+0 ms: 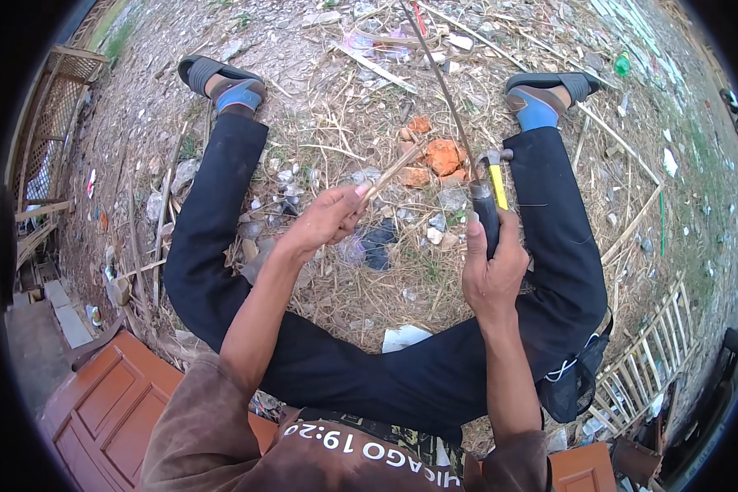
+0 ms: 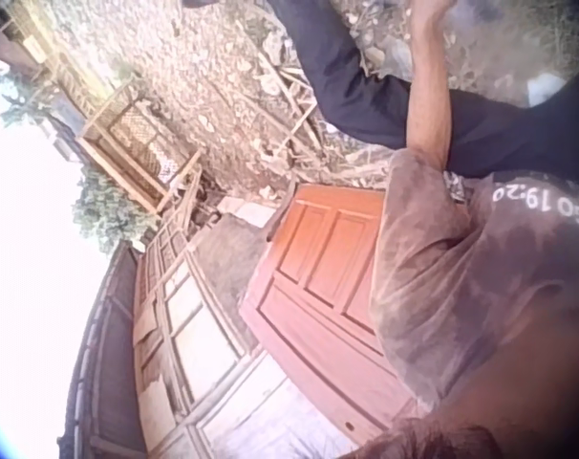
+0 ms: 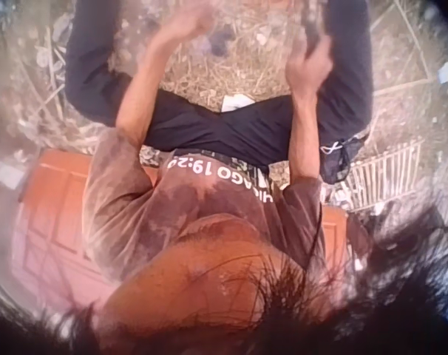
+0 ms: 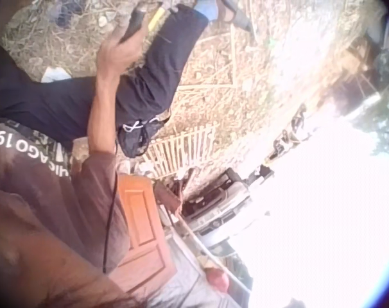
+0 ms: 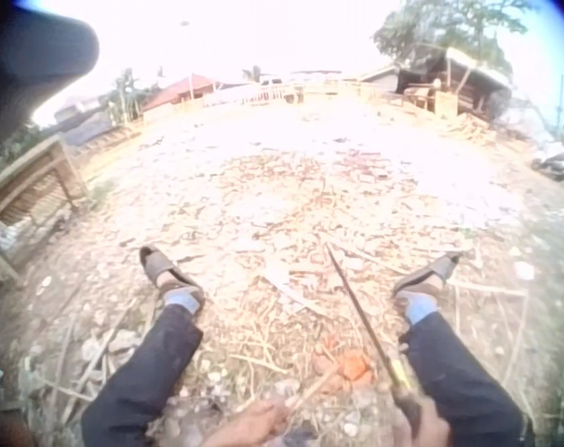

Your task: The person whittles and shapes bamboo sticks with a large knife and then assembles them into a triangular frame.

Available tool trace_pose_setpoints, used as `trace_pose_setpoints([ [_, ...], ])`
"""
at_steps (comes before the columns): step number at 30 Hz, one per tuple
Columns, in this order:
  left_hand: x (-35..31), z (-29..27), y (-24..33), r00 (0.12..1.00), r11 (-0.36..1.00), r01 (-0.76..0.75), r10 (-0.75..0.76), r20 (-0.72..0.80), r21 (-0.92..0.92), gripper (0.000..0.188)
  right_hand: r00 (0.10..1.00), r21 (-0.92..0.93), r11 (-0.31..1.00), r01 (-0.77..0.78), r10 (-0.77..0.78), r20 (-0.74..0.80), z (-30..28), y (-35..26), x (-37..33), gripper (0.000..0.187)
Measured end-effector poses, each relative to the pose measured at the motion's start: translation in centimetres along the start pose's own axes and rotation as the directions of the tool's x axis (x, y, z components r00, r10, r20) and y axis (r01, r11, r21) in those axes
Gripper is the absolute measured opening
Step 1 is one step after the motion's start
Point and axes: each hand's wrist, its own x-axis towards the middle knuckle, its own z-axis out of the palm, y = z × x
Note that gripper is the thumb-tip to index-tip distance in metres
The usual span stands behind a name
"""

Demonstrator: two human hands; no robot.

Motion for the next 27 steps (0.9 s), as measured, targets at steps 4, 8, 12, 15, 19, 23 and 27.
trace_pose_setpoints([
  [4,-0.5,0.3,0.3,0.999,0.999,0.037,-0.037,0.002,0.021,0.038,0.956,0.207,0.937,0.28,-0.254,-0.147,0.4,1.8,-0.7,0.037],
  [8,-0.5,0.3,0.3,0.999,0.999,0.043,-0.042,0.02,-0.033,0.038,0.981,-0.289,0.955,0.062,-0.005,0.195,1.1,3.2,0.1,0.032],
  [12,-0.2,0.0,-0.9,0.998,0.998,0.05,-0.051,-0.035,-0.037,0.039,0.97,0.409,0.879,0.243,-0.214,-0.116,-1.5,-0.9,-0.9,0.039],
  [15,-0.2,0.3,-0.7,0.997,0.996,0.079,-0.079,0.005,-0.039,0.04,0.962,0.282,0.926,0.253,-0.273,0.034,0.6,1.9,-0.7,0.032],
  [19,1.4,0.8,-3.3,0.998,0.996,0.053,-0.05,-0.038,0.072,0.038,0.986,0.085,0.99,0.113,-0.123,0.113,0.8,1.7,-0.1,0.026],
  [23,1.0,0.4,-3.5,0.999,0.999,0.042,-0.043,-0.019,-0.017,0.036,0.975,0.303,0.931,0.202,-0.22,0.028,0.5,1.1,-1.4,0.025],
  [27,0.4,0.3,-1.8,0.999,0.997,0.047,-0.048,-0.009,-0.061,0.034,0.987,-0.108,0.994,-0.024,0.04,0.153,2.1,5.4,-0.8,0.035],
])
